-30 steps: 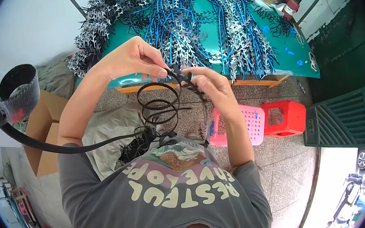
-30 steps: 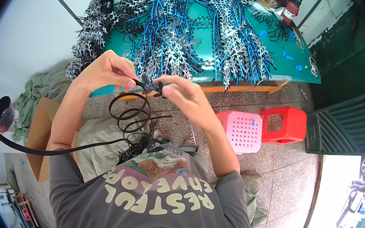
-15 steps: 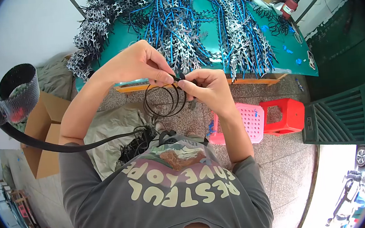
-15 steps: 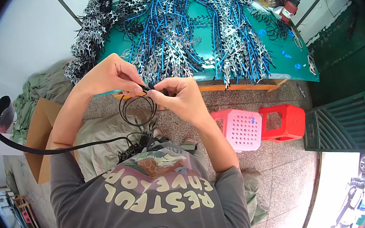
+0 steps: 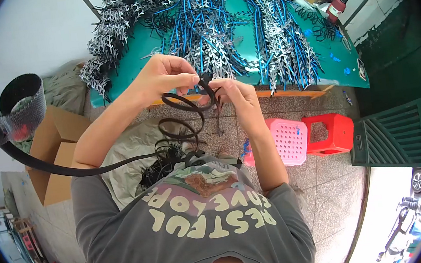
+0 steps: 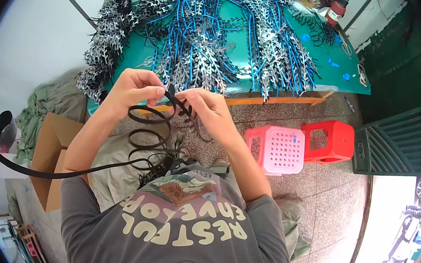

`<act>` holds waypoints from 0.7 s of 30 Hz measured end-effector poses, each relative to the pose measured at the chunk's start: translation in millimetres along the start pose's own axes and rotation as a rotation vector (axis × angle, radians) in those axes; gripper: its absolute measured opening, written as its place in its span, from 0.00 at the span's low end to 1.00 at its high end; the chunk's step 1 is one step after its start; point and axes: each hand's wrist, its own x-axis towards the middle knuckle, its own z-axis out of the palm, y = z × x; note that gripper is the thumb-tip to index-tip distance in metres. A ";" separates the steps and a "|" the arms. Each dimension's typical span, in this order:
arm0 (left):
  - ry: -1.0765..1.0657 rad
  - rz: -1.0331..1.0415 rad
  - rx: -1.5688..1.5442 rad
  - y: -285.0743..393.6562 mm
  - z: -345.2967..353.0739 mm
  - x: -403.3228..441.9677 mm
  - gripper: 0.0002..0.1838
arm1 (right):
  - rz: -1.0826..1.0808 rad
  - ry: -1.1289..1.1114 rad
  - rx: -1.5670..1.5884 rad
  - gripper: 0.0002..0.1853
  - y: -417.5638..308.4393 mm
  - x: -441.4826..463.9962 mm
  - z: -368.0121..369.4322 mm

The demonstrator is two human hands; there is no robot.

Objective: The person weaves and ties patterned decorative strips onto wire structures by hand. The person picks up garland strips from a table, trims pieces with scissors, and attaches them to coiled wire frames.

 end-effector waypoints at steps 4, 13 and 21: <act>-0.058 -0.040 -0.077 -0.1 -10.1 -0.9 0.05 | 0.124 -0.208 0.165 0.14 12.8 0.0 -11.2; -0.131 -0.080 -0.211 -0.7 -23.7 -5.7 0.06 | 0.161 -0.407 0.480 0.08 27.6 0.1 -9.3; 0.091 0.071 0.101 15.2 -10.6 -16.1 0.06 | 0.023 -0.180 -0.012 0.08 5.2 -8.9 -11.1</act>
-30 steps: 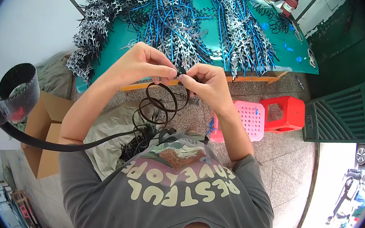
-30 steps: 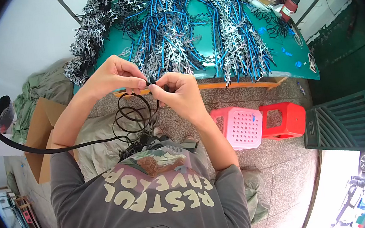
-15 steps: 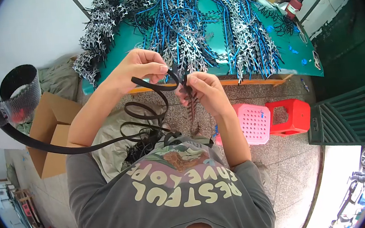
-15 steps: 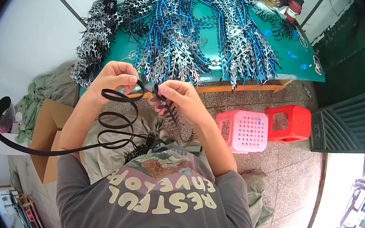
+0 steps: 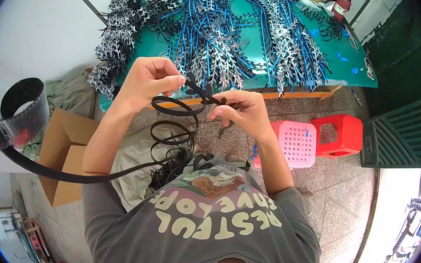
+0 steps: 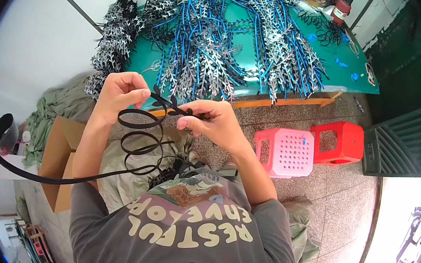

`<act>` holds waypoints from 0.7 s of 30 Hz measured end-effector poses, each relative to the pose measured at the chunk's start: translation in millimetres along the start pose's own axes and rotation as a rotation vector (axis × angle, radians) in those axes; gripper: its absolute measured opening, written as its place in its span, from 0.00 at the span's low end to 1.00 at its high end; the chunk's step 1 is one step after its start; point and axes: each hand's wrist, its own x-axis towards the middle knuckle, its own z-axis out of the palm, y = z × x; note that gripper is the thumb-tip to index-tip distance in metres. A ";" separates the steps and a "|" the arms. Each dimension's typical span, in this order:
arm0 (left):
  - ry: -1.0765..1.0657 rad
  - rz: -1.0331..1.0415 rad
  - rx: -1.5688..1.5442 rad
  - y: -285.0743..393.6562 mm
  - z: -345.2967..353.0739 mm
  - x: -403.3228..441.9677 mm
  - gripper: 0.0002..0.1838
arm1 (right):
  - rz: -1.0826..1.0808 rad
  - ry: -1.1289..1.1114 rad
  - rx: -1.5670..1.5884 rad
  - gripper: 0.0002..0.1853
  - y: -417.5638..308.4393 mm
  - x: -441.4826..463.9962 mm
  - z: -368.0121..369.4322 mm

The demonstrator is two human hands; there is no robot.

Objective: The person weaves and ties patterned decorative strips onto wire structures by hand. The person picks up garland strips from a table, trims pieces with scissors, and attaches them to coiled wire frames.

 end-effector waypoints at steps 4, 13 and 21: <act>0.046 0.036 0.088 -0.9 0.1 2.9 0.06 | -0.002 0.044 -0.015 0.09 -2.1 -1.9 -1.3; 0.157 0.081 0.411 1.8 10.9 7.4 0.09 | 0.008 0.119 -0.063 0.11 -5.0 -1.0 -2.1; 0.301 0.462 1.149 5.3 31.7 7.4 0.10 | 0.087 0.218 -0.153 0.09 6.7 12.0 3.6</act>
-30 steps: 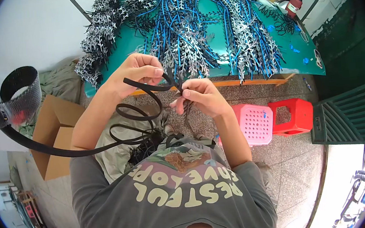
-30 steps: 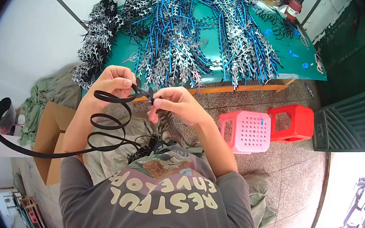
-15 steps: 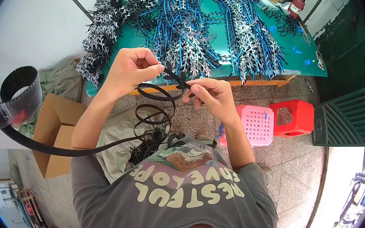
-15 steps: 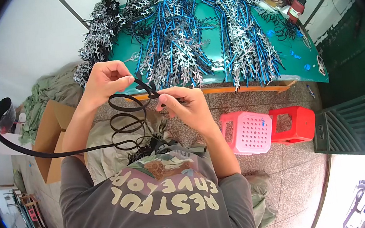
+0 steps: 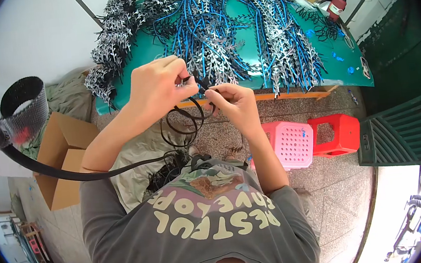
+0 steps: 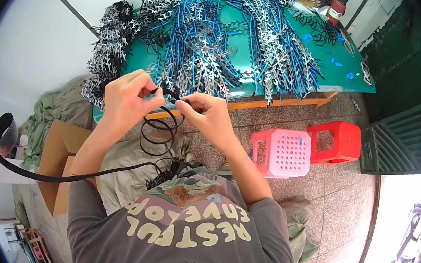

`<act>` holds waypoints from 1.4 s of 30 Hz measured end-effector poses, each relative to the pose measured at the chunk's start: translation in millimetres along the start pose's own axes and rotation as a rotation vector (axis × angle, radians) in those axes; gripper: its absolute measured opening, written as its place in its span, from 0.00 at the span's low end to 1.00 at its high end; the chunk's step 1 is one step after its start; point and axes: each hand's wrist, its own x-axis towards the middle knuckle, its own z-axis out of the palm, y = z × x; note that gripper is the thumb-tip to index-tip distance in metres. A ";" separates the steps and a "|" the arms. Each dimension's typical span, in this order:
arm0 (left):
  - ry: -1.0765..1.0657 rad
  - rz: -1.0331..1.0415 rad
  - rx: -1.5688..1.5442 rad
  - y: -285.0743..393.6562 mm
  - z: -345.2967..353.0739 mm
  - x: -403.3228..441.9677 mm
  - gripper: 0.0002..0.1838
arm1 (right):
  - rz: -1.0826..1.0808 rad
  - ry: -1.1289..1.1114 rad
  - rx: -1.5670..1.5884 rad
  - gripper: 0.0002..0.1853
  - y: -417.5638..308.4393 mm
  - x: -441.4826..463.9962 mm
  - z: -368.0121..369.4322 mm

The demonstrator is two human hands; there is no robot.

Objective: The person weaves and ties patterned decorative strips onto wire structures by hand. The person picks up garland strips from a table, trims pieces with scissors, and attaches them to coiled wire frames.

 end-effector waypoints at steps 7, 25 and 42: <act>-0.458 -0.158 -0.890 -42.5 6.4 17.8 0.09 | -0.001 -0.043 0.203 0.06 -10.8 10.0 -1.4; -0.390 -0.183 -0.738 -36.8 -4.9 22.6 0.15 | 0.047 -0.192 0.306 0.24 10.5 13.9 -14.2; -0.043 0.361 0.074 -4.3 -14.8 19.0 0.12 | -0.069 -0.045 -0.073 0.14 -11.7 -1.0 -6.6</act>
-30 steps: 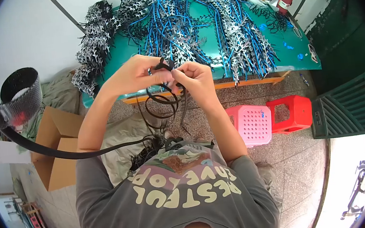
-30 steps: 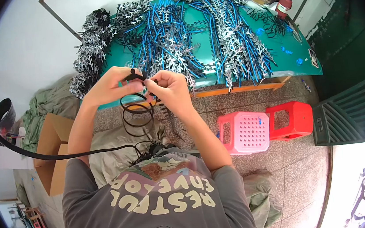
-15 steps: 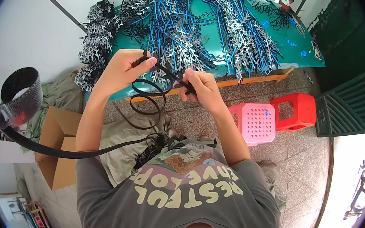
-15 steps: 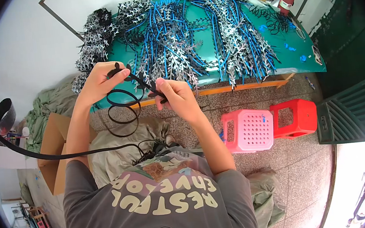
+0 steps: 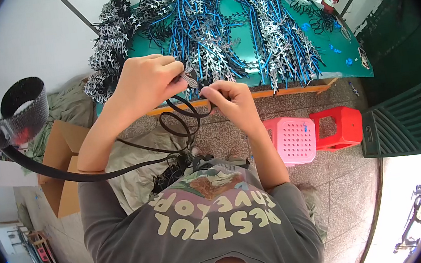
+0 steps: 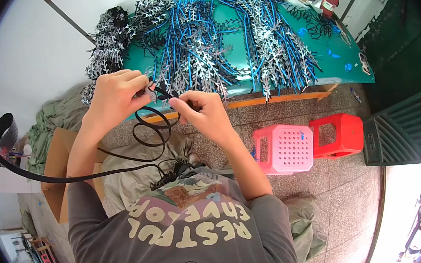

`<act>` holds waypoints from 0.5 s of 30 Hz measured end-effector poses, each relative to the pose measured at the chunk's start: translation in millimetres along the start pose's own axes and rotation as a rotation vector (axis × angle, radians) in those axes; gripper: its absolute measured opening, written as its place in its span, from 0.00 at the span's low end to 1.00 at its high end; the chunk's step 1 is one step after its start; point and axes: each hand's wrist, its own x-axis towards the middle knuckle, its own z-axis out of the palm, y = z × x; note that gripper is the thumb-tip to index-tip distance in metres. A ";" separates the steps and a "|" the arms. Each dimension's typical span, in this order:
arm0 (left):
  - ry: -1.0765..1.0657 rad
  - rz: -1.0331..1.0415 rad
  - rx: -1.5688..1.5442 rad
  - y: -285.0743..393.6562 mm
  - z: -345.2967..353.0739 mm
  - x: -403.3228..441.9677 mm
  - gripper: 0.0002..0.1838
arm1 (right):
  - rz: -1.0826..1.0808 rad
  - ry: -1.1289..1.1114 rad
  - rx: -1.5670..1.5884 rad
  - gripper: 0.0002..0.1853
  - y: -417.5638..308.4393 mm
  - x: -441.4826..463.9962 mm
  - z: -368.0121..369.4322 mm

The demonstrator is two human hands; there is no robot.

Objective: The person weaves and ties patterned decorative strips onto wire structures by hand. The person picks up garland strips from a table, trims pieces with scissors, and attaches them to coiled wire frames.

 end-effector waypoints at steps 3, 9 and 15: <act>-0.030 0.048 0.053 1.0 -4.3 1.1 0.11 | -0.006 -0.087 0.005 0.12 15.8 8.4 -1.9; -0.434 -0.173 -0.608 -19.4 6.0 -1.6 0.08 | 0.042 -0.200 0.324 0.11 24.0 14.9 -1.5; -0.256 -0.524 -1.094 -13.4 50.7 -21.2 0.17 | -0.055 -0.097 0.341 0.15 35.4 30.2 16.4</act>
